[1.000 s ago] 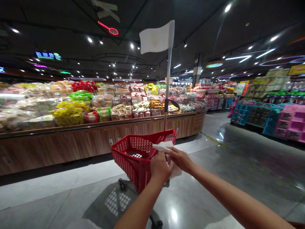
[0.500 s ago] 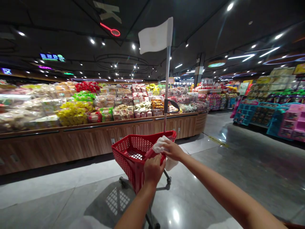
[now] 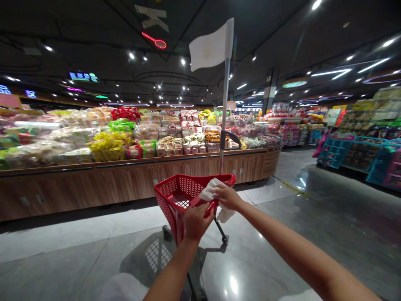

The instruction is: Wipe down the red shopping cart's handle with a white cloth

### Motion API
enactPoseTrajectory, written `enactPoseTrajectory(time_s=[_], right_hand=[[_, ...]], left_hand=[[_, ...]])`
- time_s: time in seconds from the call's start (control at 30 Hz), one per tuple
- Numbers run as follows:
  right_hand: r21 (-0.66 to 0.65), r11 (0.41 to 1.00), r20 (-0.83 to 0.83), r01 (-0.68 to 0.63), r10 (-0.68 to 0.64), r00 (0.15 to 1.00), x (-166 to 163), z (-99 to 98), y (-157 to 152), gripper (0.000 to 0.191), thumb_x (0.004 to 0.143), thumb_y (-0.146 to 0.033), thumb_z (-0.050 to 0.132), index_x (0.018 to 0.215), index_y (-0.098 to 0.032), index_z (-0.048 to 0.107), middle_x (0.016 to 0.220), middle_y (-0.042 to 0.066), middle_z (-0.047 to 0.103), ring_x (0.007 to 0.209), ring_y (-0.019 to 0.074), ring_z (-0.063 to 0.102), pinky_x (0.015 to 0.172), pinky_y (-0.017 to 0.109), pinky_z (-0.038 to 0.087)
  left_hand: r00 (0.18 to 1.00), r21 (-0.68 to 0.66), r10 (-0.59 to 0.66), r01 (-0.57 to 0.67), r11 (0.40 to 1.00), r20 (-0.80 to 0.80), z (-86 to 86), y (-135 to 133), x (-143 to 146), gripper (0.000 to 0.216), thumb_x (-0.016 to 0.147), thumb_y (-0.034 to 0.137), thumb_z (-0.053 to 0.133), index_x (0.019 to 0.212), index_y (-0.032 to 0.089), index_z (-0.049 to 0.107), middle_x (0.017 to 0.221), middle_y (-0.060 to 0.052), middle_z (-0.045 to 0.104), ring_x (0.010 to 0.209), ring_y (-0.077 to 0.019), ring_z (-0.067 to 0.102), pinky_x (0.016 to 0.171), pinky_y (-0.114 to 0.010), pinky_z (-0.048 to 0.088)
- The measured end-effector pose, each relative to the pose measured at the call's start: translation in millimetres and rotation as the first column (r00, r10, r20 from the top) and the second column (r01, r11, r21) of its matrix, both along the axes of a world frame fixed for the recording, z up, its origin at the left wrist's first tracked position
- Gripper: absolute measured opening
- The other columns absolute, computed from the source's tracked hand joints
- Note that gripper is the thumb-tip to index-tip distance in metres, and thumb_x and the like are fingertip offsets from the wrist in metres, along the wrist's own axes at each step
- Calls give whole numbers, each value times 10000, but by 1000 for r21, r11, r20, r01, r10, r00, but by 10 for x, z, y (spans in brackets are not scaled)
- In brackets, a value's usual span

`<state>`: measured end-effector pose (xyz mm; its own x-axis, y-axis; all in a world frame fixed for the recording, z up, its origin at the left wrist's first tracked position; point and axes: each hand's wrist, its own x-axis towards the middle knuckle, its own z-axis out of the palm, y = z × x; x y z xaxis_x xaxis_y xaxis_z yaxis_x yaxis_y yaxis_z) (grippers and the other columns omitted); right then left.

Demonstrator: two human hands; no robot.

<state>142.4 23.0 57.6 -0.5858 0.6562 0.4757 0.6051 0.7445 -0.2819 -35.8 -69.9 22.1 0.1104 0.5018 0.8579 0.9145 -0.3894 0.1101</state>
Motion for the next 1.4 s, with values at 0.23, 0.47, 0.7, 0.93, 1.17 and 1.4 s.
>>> enactPoseTrajectory(time_s=[0.23,0.47,0.7,0.93,1.17,1.4], right_hand=[[-182,898,78,401,-393,916,125,179,347,341,932,-298,421,1160,-199,654,1182,89,648,1071,220,593,905,300,422],[-78,897,100,435,-427,899,-29,92,153,349,925,-297,430,1201,-225,631,1193,84,640,1050,209,603,887,273,421],[-7,974,-1,227,-227,974,15,-81,54,380,906,-207,446,1254,-268,587,1333,52,544,1153,203,545,969,309,404],[-22,914,85,405,-402,912,171,45,228,326,897,-166,444,1142,-206,654,1234,91,601,1152,227,526,1029,374,343],[71,906,104,418,-423,900,-108,45,-143,276,891,-186,445,1042,-196,676,1056,110,642,1004,230,562,868,312,412],[67,974,71,218,-222,972,-106,-56,-507,247,896,-229,462,1055,-235,651,985,65,645,910,196,560,794,280,398]], left_hand=[[996,21,-76,75,997,45,-69,111,-151,159,759,255,613,868,248,730,785,0,749,650,-163,668,649,-269,489],[999,26,-48,48,999,-2,-79,163,-556,182,765,278,585,867,266,736,778,10,748,655,-156,664,671,-270,485],[993,-128,25,-10,992,117,-40,307,-1018,284,815,289,474,715,240,736,666,-7,716,603,-140,607,662,-265,460],[987,-276,122,-88,957,109,127,444,-1161,307,833,305,458,755,225,744,752,-34,728,725,-189,621,749,-324,458],[975,-278,209,-221,935,-73,416,453,-429,357,890,277,436,1178,177,621,1341,-107,546,1260,-280,459,1049,-467,333],[990,-331,105,-132,934,-99,260,410,112,423,941,398,357,1196,166,602,1221,-124,633,1171,-282,547,1000,-451,387]])
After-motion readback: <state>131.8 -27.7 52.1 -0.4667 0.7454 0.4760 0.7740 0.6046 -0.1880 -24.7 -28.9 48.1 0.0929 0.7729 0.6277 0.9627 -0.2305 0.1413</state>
